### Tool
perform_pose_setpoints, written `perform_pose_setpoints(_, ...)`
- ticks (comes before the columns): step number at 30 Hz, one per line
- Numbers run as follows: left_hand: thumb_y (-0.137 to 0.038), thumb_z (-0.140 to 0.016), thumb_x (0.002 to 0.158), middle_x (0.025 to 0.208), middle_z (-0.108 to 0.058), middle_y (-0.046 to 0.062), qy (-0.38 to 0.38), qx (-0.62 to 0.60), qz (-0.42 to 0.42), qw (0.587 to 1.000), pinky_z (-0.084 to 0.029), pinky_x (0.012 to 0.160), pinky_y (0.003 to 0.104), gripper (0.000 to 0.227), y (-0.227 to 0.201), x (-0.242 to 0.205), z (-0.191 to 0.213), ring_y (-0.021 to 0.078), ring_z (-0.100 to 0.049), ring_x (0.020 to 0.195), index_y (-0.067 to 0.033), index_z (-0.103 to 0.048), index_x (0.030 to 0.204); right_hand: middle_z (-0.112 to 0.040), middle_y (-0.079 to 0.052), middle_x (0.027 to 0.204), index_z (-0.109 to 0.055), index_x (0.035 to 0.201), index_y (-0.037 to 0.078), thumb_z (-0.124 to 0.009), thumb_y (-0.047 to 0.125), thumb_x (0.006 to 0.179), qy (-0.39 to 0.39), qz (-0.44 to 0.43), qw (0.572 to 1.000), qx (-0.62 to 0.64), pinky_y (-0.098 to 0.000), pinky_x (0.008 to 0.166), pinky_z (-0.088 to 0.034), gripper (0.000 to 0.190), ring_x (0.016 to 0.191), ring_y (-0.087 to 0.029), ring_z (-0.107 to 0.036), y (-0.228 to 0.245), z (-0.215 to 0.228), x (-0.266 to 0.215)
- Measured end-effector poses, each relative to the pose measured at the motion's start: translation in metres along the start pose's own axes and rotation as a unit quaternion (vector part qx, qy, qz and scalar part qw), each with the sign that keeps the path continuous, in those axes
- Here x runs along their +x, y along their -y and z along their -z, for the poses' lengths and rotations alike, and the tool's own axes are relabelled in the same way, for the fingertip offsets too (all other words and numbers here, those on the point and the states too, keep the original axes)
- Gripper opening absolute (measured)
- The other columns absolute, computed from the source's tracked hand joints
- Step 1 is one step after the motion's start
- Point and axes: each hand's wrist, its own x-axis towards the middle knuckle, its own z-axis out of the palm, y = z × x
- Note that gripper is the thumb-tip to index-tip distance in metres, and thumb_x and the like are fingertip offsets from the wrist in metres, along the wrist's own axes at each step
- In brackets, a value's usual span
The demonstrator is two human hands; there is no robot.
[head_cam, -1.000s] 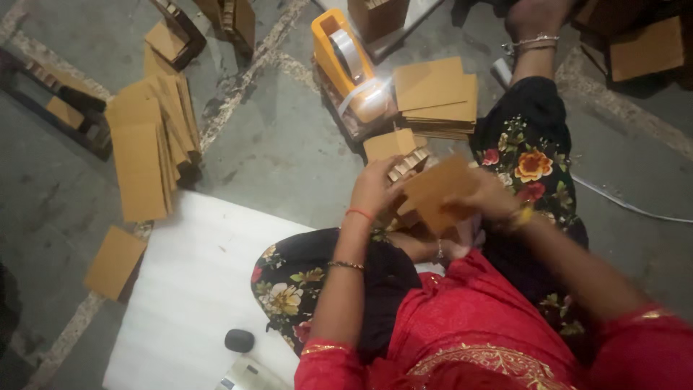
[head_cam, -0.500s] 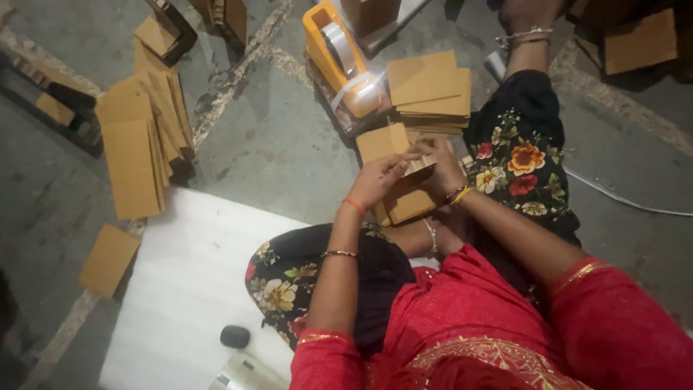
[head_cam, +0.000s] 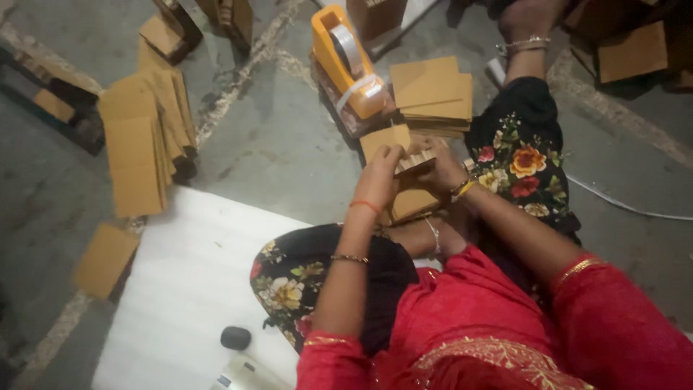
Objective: The person sits on the floor and assembles small cardboard boxes by folding the flaps and securing them with clear adhesive tape. They repeatedly pick up flat cardboard pieces, fold them into box shapes, and use a tape dispenser to seal the edges.
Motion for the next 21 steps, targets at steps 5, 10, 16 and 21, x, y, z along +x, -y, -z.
perform_pose_setpoints(5,0.004,-0.062,0.083,0.107,-0.068,0.007,-0.127,0.1,0.012,0.987,-0.056,0.078,0.046,0.046,0.009,0.007,0.015,0.0334,-0.068,0.095,-0.022,-0.069,0.121,-0.058,-0.006,0.125,-0.048,0.145,0.009,-0.074,0.028,0.1,0.107,-0.021,0.874,0.474,-0.0304,0.092,-0.054,0.055,0.115,-0.019,-0.063,0.034,0.01,0.099)
perform_pose_setpoints(10,0.0,-0.062,0.08,0.103,-0.067,0.006,-0.146,0.127,0.02,0.981,-0.056,0.078,0.044,0.049,0.002,0.01,0.015,0.0299,-0.068,0.091,-0.0239,-0.07,0.123,-0.072,-0.007,0.086,-0.075,0.11,0.006,-0.074,0.037,0.092,0.079,-0.137,0.986,0.047,-0.031,0.064,-0.055,0.036,0.07,-0.015,-0.067,0.103,0.007,0.184)
perform_pose_setpoints(16,-0.002,-0.062,0.089,0.106,-0.065,0.009,-0.152,0.168,0.038,0.973,-0.055,0.079,0.044,0.031,-0.001,0.012,0.009,0.0308,-0.067,0.094,-0.0133,-0.066,0.117,-0.067,-0.004,0.074,-0.07,0.083,-0.001,-0.074,0.036,0.098,0.049,-0.148,0.976,0.151,-0.0301,0.055,-0.044,0.04,0.063,-0.009,-0.055,0.12,0.045,0.095)
perform_pose_setpoints(21,0.005,-0.055,0.087,0.111,-0.061,0.017,-0.15,0.108,0.0,0.983,-0.052,0.087,0.047,0.033,0.005,0.019,0.007,0.0391,-0.062,0.104,-0.0043,-0.058,0.118,-0.07,-0.001,0.069,-0.074,0.08,0.006,-0.075,0.038,0.089,0.099,-0.243,0.946,0.189,-0.0294,0.056,-0.047,0.033,0.06,-0.011,-0.061,0.082,0.035,0.034)
